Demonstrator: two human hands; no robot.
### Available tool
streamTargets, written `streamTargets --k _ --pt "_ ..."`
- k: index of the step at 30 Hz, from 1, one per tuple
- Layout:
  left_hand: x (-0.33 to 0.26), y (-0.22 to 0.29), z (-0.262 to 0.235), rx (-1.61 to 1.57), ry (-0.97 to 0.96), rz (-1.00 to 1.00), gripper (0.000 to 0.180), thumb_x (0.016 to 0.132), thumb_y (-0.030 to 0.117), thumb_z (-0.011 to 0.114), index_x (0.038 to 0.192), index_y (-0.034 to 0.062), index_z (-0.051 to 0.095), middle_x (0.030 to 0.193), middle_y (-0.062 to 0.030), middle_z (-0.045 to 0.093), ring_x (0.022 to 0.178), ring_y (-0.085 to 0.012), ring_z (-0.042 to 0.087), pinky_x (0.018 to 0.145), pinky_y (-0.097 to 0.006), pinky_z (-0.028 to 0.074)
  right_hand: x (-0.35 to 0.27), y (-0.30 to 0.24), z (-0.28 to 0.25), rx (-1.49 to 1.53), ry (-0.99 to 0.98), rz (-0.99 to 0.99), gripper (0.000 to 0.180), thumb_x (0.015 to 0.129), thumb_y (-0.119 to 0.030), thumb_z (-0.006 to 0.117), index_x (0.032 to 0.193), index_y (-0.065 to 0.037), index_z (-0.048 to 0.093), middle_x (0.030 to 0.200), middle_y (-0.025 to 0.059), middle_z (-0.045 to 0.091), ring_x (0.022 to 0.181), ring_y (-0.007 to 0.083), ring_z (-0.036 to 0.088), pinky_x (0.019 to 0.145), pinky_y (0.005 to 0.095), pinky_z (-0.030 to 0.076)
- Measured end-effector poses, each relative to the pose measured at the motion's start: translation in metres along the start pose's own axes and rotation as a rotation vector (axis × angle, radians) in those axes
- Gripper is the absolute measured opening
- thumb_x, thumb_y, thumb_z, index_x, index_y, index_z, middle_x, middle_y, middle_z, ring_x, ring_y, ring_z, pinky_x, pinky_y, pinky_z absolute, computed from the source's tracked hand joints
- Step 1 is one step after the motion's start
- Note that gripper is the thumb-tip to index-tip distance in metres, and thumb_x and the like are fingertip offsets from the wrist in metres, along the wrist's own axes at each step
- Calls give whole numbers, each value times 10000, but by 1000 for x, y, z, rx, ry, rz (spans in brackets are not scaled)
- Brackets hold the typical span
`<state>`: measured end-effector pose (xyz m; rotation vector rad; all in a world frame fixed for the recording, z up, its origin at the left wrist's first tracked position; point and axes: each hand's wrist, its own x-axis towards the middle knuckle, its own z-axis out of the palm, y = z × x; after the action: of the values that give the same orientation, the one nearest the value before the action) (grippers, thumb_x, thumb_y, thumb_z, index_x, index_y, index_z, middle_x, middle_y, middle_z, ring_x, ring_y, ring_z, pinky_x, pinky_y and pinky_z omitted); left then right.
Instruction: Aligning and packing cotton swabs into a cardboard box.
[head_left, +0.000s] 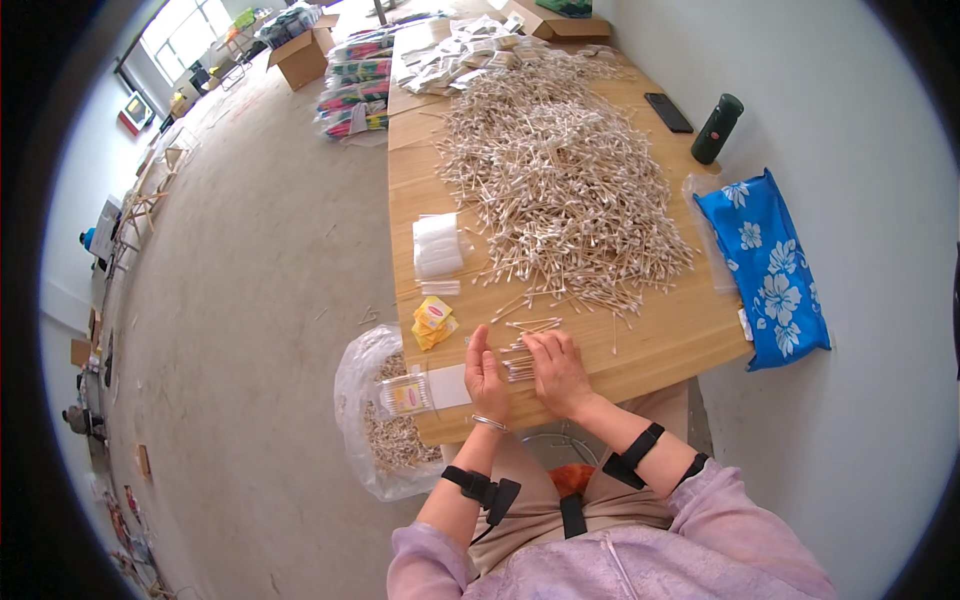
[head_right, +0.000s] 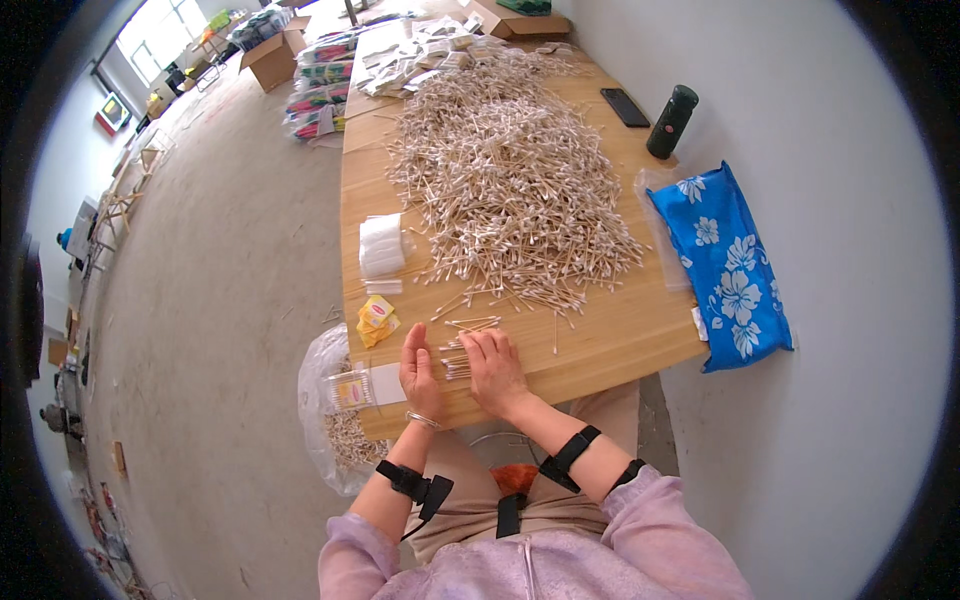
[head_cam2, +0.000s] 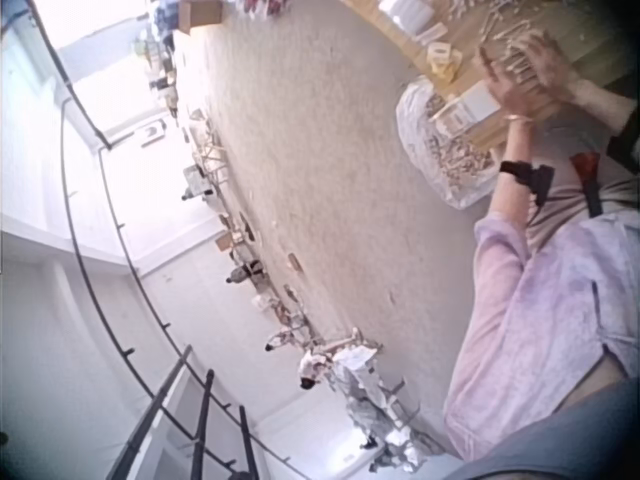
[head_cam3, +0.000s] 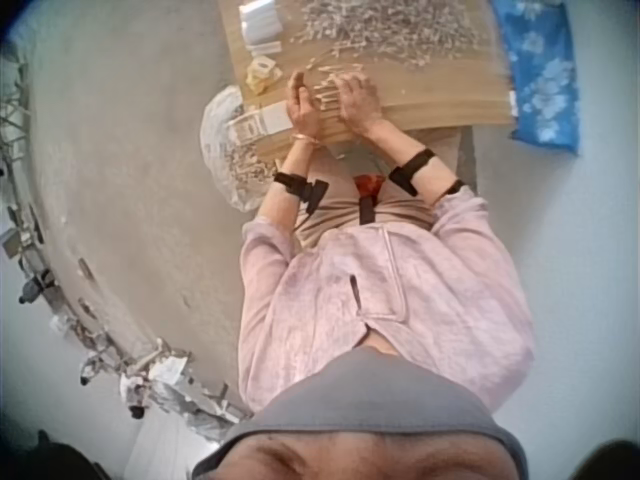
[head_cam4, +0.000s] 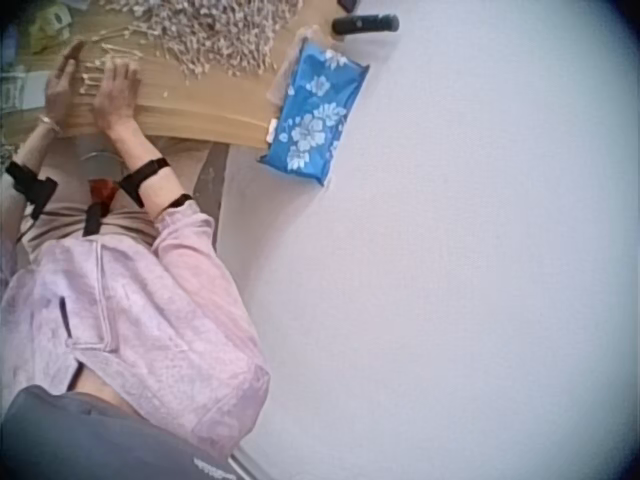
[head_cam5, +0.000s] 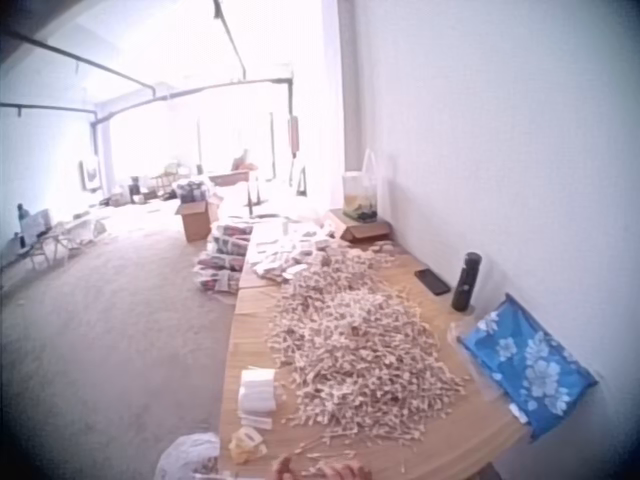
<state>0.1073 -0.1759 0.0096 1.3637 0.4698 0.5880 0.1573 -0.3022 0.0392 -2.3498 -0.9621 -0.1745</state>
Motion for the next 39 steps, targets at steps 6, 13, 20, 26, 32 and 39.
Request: streamTargets --k 6,13,20,26,32,39 --pt "0 0 -2 -3 -19 -18 387 982 90 387 1348 -23 443 1342 -137 501 1258 -201 445 1066 -306 316 8 12 -6 40 81 -2 453 754 -29 530 1207 -29 511 1164 104 495 1130 301 420 979 420 346" --pt "0 3 0 -4 -40 -26 386 984 98 388 1346 -20 447 1339 -134 504 1250 -198 450 1057 -302 325 4 15 -3 -3 -8 35 318 767 -57 552 1081 -79 603 1106 77 504 1094 275 441 942 418 371" --pt "-1 2 2 -4 -70 -43 384 987 107 389 1345 -18 450 1335 -132 507 1243 -195 455 1048 -298 333 6 20 -11 -35 55 36 270 770 -70 563 1029 -108 630 1113 66 511 1101 269 445 946 413 369" --pt "0 7 1 0 -88 -54 383 988 113 390 1344 -16 452 1332 -130 510 1238 -193 458 1041 -295 339 5 17 -7 74 -31 -55 296 808 -49 529 1089 -73 617 1189 112 505 1152 298 443 982 416 365" --pt "-5 22 3 -83 -82 -198 394 993 117 398 1371 13 437 1301 -74 531 988 -70 504 817 -193 416 6 21 0 486 243 239 406 836 -18 471 1241 6 497 1366 181 414 1281 361 376 1083 417 302" --pt "-1 10 2 -62 -84 -12 394 1005 137 387 1372 -1 422 1356 -99 493 1156 -134 468 964 -255 371 17 7 8 756 88 238 475 837 -28 464 1309 9 429 1451 177 342 1367 328 295 1122 384 251"
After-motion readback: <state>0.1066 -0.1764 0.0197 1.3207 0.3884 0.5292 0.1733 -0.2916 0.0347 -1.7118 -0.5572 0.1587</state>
